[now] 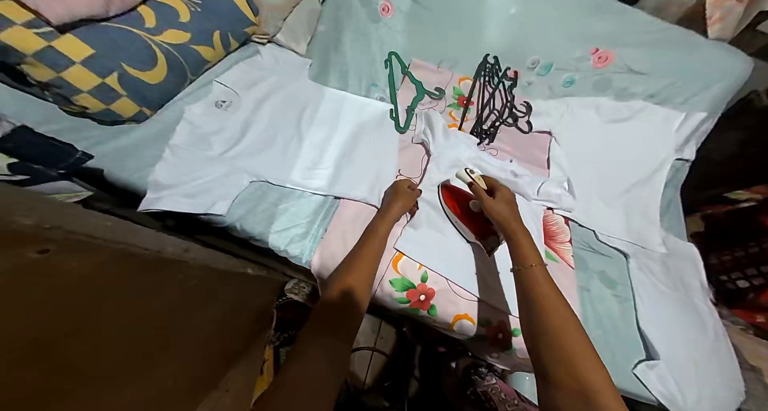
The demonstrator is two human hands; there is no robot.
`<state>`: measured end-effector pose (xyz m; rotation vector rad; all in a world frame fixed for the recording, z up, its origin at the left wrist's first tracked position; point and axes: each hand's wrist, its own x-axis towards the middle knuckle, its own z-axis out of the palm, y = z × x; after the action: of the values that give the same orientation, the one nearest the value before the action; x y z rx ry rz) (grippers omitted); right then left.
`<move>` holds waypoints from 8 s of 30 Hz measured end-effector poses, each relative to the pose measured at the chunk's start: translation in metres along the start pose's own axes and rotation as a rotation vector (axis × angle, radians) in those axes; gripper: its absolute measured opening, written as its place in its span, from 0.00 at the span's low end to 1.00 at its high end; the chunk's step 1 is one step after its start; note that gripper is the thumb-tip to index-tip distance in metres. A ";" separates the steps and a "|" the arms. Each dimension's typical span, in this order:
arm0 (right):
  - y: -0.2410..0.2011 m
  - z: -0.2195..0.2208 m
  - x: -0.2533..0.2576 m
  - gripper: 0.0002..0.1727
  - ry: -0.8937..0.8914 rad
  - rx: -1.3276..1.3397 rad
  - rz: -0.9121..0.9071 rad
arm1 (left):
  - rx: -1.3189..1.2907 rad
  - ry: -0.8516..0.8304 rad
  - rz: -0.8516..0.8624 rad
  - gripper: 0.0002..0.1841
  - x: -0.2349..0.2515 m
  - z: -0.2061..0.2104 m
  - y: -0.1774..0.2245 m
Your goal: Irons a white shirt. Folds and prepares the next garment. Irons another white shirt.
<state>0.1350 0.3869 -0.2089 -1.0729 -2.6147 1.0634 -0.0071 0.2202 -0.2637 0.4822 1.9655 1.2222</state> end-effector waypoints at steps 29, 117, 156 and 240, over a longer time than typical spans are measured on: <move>-0.024 0.015 -0.050 0.23 -0.017 0.010 0.009 | 0.074 -0.314 -0.120 0.11 -0.105 -0.018 -0.024; 0.141 -0.127 -0.199 0.23 0.120 -0.090 0.296 | 0.443 0.038 0.086 0.19 -0.134 -0.006 -0.044; 0.085 -0.065 -0.225 0.14 -0.412 -0.446 -0.080 | 0.532 -0.155 0.156 0.17 -0.180 -0.038 -0.005; 0.147 -0.110 -0.156 0.19 -0.240 -0.416 0.631 | 0.950 -1.044 1.065 0.24 -0.124 0.205 0.006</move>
<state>0.3738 0.4204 -0.1997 -2.0810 -2.8282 0.7718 0.2283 0.2638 -0.2608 2.2773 1.1358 0.1975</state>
